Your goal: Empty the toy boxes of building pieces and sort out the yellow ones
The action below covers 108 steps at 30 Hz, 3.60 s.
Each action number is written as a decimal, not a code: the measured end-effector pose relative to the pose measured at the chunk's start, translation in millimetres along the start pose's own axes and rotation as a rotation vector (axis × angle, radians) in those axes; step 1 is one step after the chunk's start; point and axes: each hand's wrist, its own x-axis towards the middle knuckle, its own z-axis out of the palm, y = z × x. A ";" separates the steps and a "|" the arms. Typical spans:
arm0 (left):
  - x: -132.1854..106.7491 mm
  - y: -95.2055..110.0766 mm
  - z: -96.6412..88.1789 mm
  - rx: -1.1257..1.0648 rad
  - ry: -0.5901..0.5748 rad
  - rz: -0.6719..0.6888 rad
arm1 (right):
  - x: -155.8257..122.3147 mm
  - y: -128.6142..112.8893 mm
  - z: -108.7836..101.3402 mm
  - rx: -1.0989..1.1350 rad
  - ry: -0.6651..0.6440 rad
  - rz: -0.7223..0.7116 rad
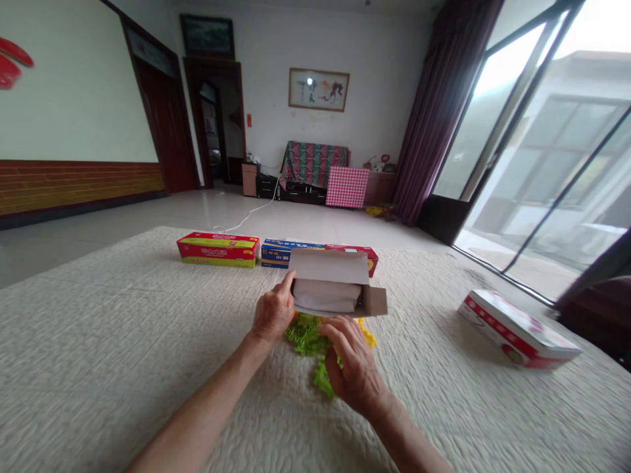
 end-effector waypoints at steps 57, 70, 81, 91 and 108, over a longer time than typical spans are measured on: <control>-106.5 23.1 -134.5 -0.134 -0.474 -0.002 | 18.9 -111.3 -55.9 -0.545 -0.839 0.823; -93.9 22.2 -118.5 -0.195 -0.433 -0.065 | 12.1 -100.7 -78.3 -0.372 -0.740 0.667; -90.7 0.5 -129.7 -0.424 -0.440 -0.286 | -11.7 -80.4 -109.0 -0.369 0.031 0.707; -83.4 19.1 -127.5 -0.781 -0.399 -0.294 | -27.6 -69.0 -108.8 0.017 -0.037 0.966; -84.9 11.2 -89.3 -0.511 -0.234 -0.097 | -43.3 -46.5 -77.3 0.357 -0.019 0.931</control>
